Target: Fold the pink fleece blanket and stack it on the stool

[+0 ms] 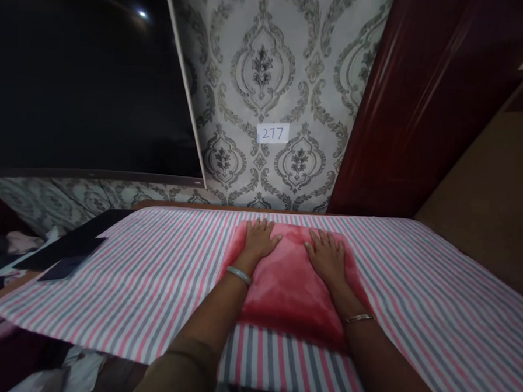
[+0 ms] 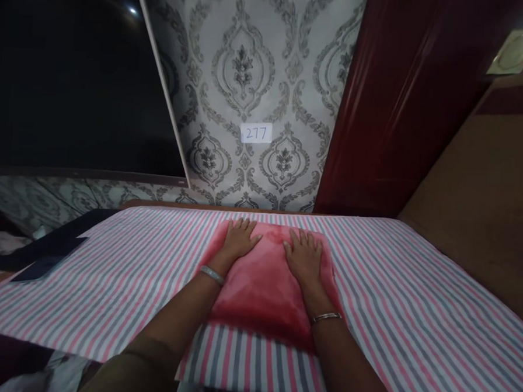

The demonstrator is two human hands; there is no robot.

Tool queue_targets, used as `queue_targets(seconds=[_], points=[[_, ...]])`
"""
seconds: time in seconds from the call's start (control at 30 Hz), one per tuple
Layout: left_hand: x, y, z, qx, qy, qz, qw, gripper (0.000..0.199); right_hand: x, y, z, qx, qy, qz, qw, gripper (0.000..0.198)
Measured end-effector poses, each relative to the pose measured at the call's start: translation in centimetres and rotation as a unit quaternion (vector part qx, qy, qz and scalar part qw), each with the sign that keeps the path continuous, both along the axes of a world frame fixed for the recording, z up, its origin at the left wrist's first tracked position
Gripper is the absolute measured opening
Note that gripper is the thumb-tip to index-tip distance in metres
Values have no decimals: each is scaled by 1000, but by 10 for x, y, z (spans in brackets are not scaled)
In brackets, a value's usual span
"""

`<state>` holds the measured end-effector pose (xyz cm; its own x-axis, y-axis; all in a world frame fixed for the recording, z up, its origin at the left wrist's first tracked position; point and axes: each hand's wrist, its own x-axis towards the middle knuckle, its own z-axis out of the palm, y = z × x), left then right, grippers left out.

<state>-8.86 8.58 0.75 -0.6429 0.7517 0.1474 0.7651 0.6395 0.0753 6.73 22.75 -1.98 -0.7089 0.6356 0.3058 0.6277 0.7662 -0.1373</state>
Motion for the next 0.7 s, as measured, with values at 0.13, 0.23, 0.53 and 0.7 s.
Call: queue_targets(seconds=[0.13, 0.23, 0.53, 0.7], points=[[-29, -22, 8, 20, -53, 134, 989, 64, -1, -1, -1, 3, 11, 4, 1000, 54], [-39, -34, 9, 40, -64, 189, 979, 60, -3, -3, 0, -11, 15, 2, 1000, 54], [-37, -32, 9, 58, -17, 205, 977, 53, -1, 29, 20, -112, 9, -21, 993, 54], [-38, -31, 8, 55, -12, 211, 976, 55, 4, 44, 18, -154, 34, -66, 985, 58]])
